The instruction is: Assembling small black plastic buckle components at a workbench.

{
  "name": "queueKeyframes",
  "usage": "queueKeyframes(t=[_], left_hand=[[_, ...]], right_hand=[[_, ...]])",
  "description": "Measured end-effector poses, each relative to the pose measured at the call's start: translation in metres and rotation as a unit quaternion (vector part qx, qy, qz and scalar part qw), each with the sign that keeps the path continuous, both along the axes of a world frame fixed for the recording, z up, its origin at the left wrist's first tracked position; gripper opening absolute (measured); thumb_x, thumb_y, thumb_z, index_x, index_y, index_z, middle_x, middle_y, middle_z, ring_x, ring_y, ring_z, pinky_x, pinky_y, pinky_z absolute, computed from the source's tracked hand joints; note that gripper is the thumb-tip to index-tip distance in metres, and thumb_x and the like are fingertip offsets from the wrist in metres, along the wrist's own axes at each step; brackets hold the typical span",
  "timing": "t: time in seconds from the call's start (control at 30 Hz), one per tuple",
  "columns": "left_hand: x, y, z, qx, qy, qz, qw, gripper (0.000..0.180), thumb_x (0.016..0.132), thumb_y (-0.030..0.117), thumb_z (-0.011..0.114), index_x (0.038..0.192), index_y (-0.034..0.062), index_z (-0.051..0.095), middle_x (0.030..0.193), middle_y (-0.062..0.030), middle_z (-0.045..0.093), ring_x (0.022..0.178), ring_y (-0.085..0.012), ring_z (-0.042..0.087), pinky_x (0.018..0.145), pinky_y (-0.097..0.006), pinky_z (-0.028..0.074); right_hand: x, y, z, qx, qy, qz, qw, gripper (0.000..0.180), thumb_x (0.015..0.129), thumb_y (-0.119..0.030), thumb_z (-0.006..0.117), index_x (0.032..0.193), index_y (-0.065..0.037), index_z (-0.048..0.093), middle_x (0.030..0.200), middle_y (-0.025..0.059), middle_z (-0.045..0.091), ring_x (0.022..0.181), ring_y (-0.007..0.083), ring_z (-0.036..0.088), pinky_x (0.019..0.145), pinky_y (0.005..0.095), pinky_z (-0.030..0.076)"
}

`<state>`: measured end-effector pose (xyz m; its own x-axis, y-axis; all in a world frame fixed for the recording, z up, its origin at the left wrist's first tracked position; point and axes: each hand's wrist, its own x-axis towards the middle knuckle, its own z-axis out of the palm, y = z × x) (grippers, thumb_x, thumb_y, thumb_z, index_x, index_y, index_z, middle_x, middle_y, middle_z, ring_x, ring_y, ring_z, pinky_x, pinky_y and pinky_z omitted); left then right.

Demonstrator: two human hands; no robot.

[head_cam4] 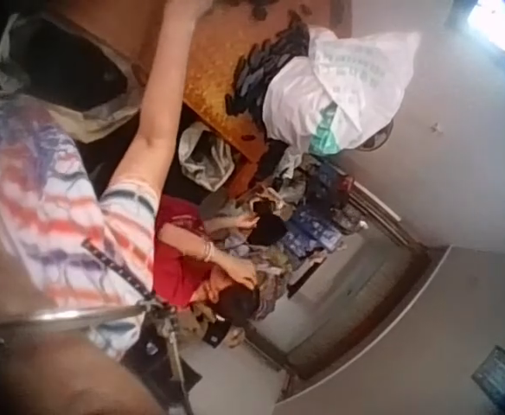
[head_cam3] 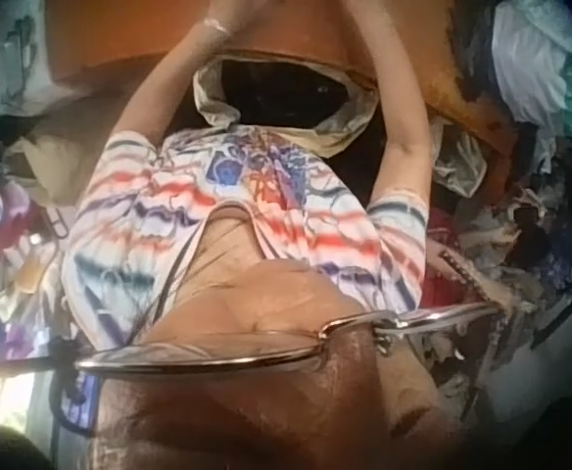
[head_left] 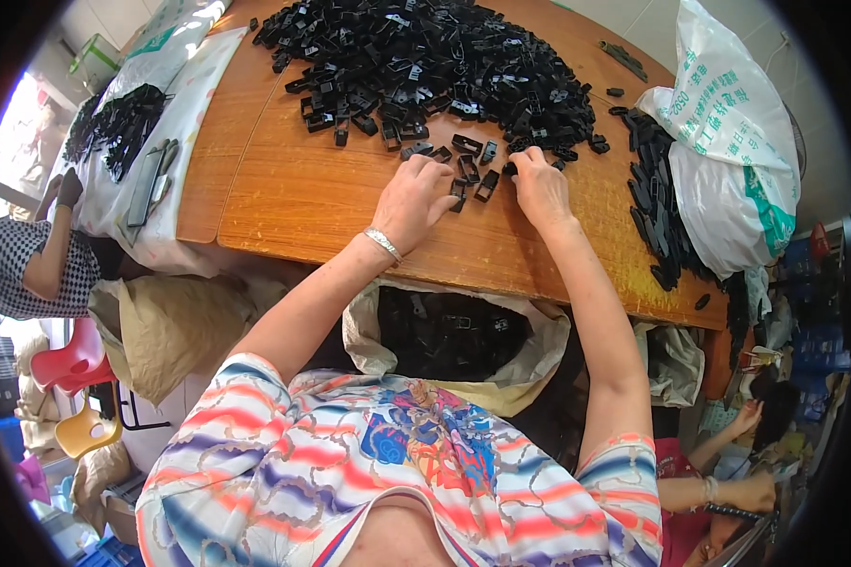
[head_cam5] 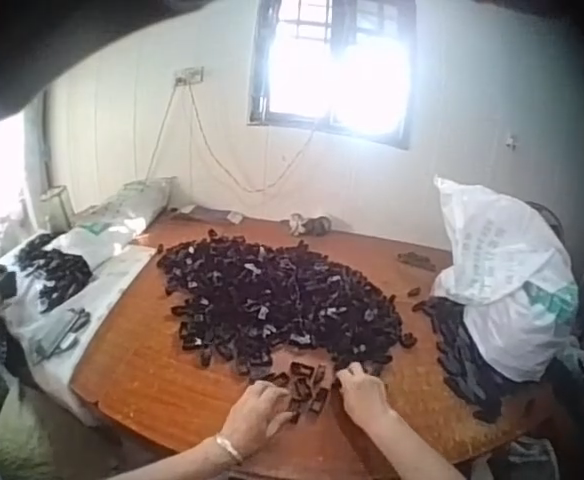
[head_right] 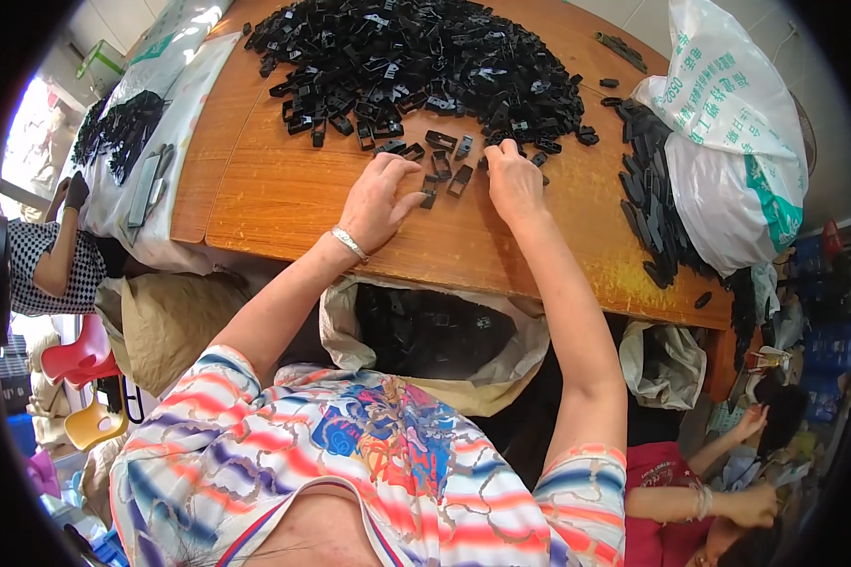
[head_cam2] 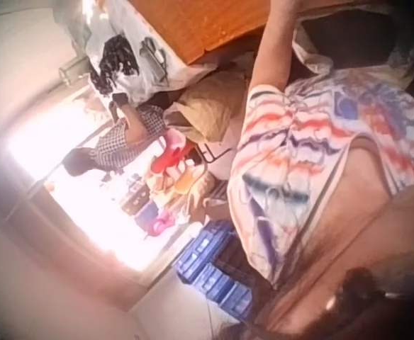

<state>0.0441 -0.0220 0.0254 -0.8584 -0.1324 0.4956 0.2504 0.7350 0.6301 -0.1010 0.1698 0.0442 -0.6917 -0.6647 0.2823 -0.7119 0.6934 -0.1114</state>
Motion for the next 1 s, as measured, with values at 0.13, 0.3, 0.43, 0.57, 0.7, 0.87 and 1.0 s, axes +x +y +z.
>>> queueKeyframes(t=[0.13,0.3,0.43,0.57,0.7,0.87,1.0], left_hand=[[-0.011,0.012,-0.001,-0.038,-0.026,0.03,0.998,0.043,0.081,0.022,0.075,0.115,0.0022,0.059,0.107,-0.0145,0.058,0.104,-0.0338,0.056,0.089,-0.04,0.049],[-0.023,0.021,0.0,-0.084,-0.115,0.052,0.988,0.041,0.082,0.025,0.075,0.113,0.0029,0.061,0.104,-0.0137,0.06,0.104,-0.0332,0.057,0.088,-0.04,0.05],[-0.025,0.021,0.013,-0.093,-0.168,0.045,0.98,0.035,0.082,0.026,0.073,0.106,0.0028,0.062,0.104,-0.0149,0.06,0.095,-0.0335,0.062,0.085,-0.041,0.051],[-0.023,0.017,0.018,-0.059,-0.176,0.032,0.982,0.029,0.082,0.019,0.069,0.106,0.0036,0.061,0.102,-0.0138,0.062,0.093,-0.0286,0.063,0.082,-0.038,0.052],[-0.009,0.015,0.01,0.189,-0.183,-0.029,0.964,0.029,0.08,0.008,0.071,0.106,0.0025,0.06,0.103,-0.0106,0.061,0.089,-0.0209,0.063,0.081,-0.032,0.053],[0.016,0.012,-0.006,0.117,-0.088,-0.053,0.988,0.03,0.078,0.0,0.072,0.106,0.0028,0.062,0.105,-0.0093,0.062,0.091,-0.023,0.062,0.084,-0.032,0.053],[0.019,0.008,-0.008,0.049,-0.083,-0.033,0.995,0.028,0.073,0.006,0.075,0.1,0.0049,0.066,0.097,-0.0106,0.064,0.105,-0.0332,0.054,0.093,-0.039,0.047]], right_hand=[[0.001,-0.002,0.005,0.031,-0.006,-0.019,0.999,0.021,0.085,-0.008,0.066,0.105,-0.002,0.063,0.102,0.016,0.064,0.087,0.0349,0.066,0.074,0.0444,0.055],[0.042,0.017,0.004,-0.158,-0.188,-0.068,0.967,0.031,0.082,-0.015,0.066,0.11,-0.002,0.064,0.093,0.0199,0.07,0.089,0.037,0.067,0.08,0.0436,0.053],[0.074,0.025,-0.003,-0.213,-0.231,-0.139,0.939,0.023,0.084,-0.022,0.069,0.092,-0.001,0.064,0.084,0.0192,0.069,0.082,0.0362,0.068,0.075,0.043,0.053],[0.082,0.038,-0.01,-0.199,-0.218,-0.168,0.941,0.026,0.085,-0.024,0.069,0.092,0.0,0.064,0.084,0.0195,0.069,0.082,0.0367,0.068,0.074,0.0434,0.052],[0.092,0.05,-0.007,-0.174,-0.169,-0.164,0.956,0.021,0.087,-0.022,0.068,0.093,-0.002,0.064,0.087,0.0174,0.068,0.083,0.0372,0.066,0.073,0.0444,0.052],[0.106,0.049,0.007,-0.184,-0.077,-0.065,0.978,0.017,0.086,-0.007,0.069,0.102,-0.003,0.065,0.095,0.0142,0.064,0.082,0.0333,0.065,0.07,0.0406,0.051],[0.099,0.047,0.004,-0.099,-0.066,-0.02,0.993,0.028,0.083,-0.003,0.071,0.109,-0.003,0.065,0.096,0.0123,0.061,0.081,0.031,0.065,0.07,0.0395,0.052]])
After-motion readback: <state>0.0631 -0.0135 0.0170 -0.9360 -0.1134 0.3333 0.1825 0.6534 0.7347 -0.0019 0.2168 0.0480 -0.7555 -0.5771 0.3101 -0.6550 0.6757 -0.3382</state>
